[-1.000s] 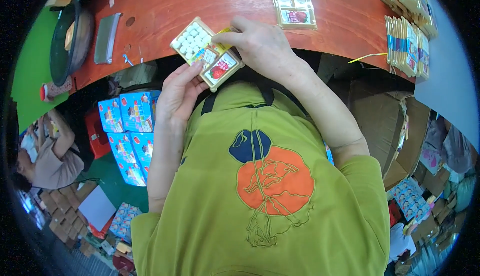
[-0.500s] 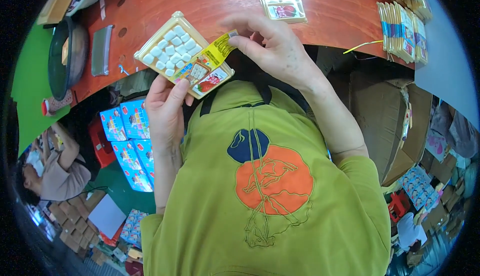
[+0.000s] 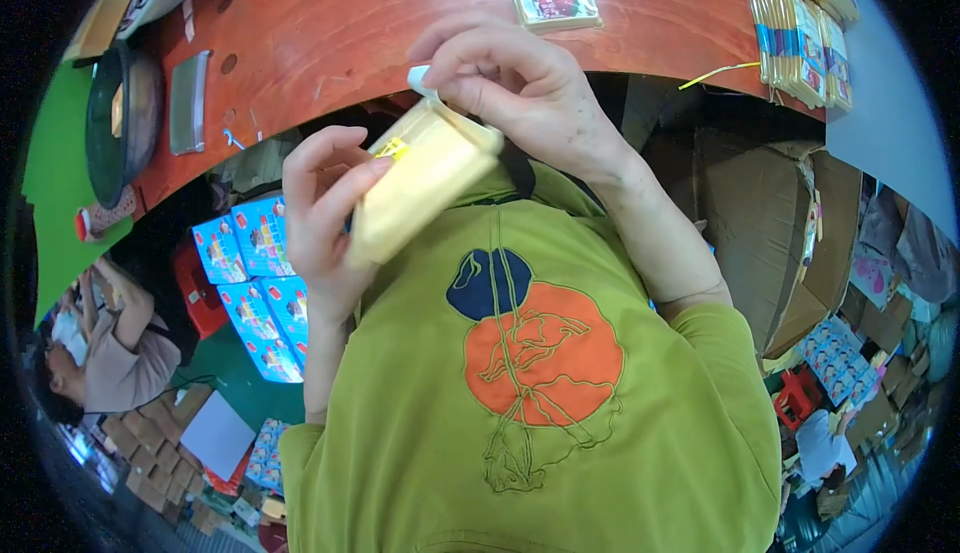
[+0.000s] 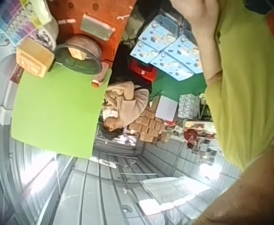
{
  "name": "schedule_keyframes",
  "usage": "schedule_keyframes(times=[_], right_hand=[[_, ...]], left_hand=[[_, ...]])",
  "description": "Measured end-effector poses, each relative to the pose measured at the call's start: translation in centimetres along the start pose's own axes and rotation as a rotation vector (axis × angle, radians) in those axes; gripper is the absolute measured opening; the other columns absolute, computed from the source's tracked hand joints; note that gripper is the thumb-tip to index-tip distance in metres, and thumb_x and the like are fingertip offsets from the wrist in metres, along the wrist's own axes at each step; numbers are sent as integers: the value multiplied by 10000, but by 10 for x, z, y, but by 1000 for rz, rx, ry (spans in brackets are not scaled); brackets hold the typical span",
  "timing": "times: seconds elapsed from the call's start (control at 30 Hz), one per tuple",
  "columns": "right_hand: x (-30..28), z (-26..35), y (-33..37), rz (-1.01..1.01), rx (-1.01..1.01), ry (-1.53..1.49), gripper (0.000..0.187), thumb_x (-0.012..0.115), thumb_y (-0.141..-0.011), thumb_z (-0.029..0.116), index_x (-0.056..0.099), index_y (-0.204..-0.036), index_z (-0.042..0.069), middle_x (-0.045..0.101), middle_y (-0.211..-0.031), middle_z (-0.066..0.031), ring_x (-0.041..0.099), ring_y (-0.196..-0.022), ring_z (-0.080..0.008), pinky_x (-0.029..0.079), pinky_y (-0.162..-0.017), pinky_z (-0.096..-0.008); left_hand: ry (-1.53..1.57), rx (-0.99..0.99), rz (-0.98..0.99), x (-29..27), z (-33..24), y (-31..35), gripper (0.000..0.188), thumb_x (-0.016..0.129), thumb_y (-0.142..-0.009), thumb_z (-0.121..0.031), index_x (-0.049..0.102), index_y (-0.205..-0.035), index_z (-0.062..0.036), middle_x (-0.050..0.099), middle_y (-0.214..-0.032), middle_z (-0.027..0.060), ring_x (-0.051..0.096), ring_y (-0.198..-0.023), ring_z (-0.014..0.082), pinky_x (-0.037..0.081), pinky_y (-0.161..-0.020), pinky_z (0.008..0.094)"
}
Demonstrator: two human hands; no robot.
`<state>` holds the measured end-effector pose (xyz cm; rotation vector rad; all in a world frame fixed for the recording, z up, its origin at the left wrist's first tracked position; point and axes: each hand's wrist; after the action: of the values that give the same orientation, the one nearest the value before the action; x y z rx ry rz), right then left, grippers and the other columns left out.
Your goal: Packaging small plastic trays with white cubes into plastic sleeves and sealing them with decorative labels.
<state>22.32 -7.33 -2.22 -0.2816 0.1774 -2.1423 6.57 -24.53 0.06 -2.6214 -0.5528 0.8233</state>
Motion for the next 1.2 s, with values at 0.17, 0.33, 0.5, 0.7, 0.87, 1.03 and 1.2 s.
schedule_keyframes(times=[0.17, 0.33, 0.5, 0.7, 0.87, 1.03, 1.2], right_hand=[[7, 0, 5, 16, -66, -229, 75, 553, -980, 36, 622, -1006, 46, 547, -1280, -184, 595, -1101, -203, 498, -907, -302], [6, 2, 7, 48, -105, -102, 67, 585, -980, 99, 622, -1004, 47, 499, -1313, -197, 594, -1063, -197, 495, -910, -311], [0, 5, 6, 117, -167, -18, 58, 603, -967, 93, 625, -996, 48, 482, -1312, -217, 594, -992, -188, 493, -886, -308], [2, 4, 9, 146, -172, -31, 61, 608, -956, 82, 630, -998, 43, 492, -1295, -235, 591, -946, -170, 486, -858, -289], [3, 4, 10, 170, -192, -16, 72, 609, -956, 85, 641, -1002, 39, 496, -1286, -251, 582, -915, -165, 485, -846, -286], [5, 3, 11, 165, -205, -20, 70, 614, -949, 77, 640, -1001, 39, 500, -1282, -253, 574, -904, -165, 482, -843, -287], [2, 4, 13, 179, -196, 36, 81, 609, -925, 36, 643, -999, 42, 519, -1252, -245, 552, -879, -153, 467, -804, -271]], left_hand=[[-283, 253, -38, -1, -3, -2, 446, 731, -699, 51, 720, -1116, -107, 571, -1121, 126, 582, -980, 273, 508, -786, 344], [-290, 384, -151, 0, 4, 6, 423, 752, -695, 27, 712, -1097, -101, 569, -1111, 142, 609, -1002, 330, 541, -825, 383], [-268, 544, -178, 0, 11, 6, 404, 747, -703, 22, 654, -1085, -70, 564, -1116, 165, 634, -993, 378, 585, -811, 416], [-339, 504, -91, -3, 4, 8, 316, 708, -788, -68, 596, -1083, -49, 604, -1106, 195, 639, -984, 370, 591, -771, 412], [-394, 541, -72, -1, 1, 12, 317, 673, -841, -130, 537, -1125, -99, 660, -1078, 163, 642, -986, 337, 556, -674, 369], [-395, 578, -86, 5, 0, 13, 299, 660, -860, -148, 531, -1129, -115, 692, -1045, 120, 647, -960, 307, 520, -632, 335], [-443, 588, 28, -4, -2, 8, 285, 653, -869, -171, 539, -1122, -107, 704, -1033, 109, 662, -933, 287, 489, -616, 308]])
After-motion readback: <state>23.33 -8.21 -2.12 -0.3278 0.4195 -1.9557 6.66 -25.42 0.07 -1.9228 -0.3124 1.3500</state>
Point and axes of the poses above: each hand's wrist, its own y-axis away from the middle knuckle, its own x-axis out of the palm, z = x × y
